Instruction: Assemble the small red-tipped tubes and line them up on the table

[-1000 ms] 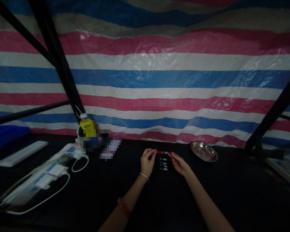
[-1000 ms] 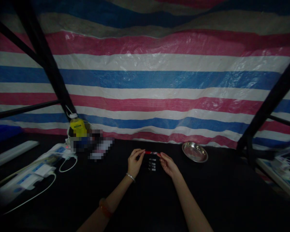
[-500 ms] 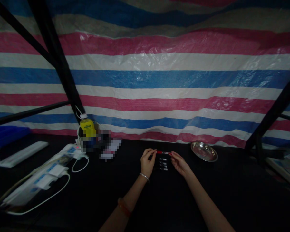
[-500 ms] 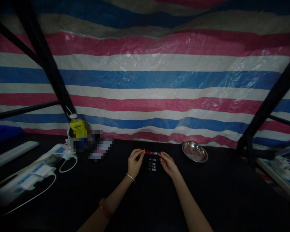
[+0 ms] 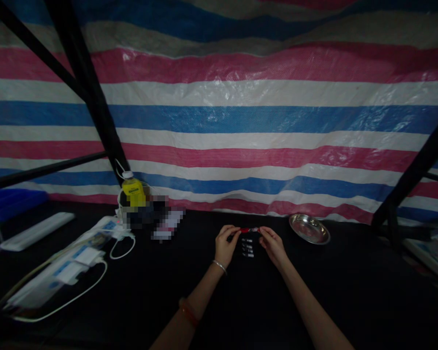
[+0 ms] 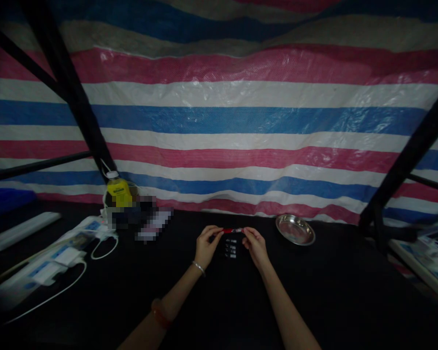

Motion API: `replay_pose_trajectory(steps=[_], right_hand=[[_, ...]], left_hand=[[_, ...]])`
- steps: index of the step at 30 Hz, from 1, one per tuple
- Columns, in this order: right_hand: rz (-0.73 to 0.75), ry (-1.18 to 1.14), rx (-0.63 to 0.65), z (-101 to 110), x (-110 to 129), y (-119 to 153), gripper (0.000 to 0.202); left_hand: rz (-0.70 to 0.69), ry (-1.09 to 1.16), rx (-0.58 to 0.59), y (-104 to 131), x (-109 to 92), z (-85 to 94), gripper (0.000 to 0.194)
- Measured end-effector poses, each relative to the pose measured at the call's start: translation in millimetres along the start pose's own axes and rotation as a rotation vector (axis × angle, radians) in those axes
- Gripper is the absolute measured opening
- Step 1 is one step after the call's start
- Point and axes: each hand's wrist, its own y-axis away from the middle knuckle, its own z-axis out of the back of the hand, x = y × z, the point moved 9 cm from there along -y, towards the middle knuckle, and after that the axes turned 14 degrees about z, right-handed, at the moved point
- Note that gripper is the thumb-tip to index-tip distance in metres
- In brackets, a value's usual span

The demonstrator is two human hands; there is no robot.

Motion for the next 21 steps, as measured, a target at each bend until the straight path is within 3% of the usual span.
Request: replay_pose_trajectory(steps=[6,10,15,21], right_hand=[[0.148,0.108,-0.069,-1.9,19.1,2.4,0.039],[0.217,0.217,-0.045,-16.9,31.5,8.9,0.045],[0.326,0.351,0.104,-50.5,52.6,12.8,0.053],[0.557,0.638,0.367,-95.6,89.4,17.8,0.034]], left_hand=[[0.040,0.038,0.074,2.8,1.7,-7.4,0.016],[0.096,0.063,0.109,3.3,11.2,-12.4,0.019],[0.142,0.102,0.133,2.1,18.5,-15.6,0.026],[0.119,0.104,0.144,2.7,11.2,-16.0,0.024]])
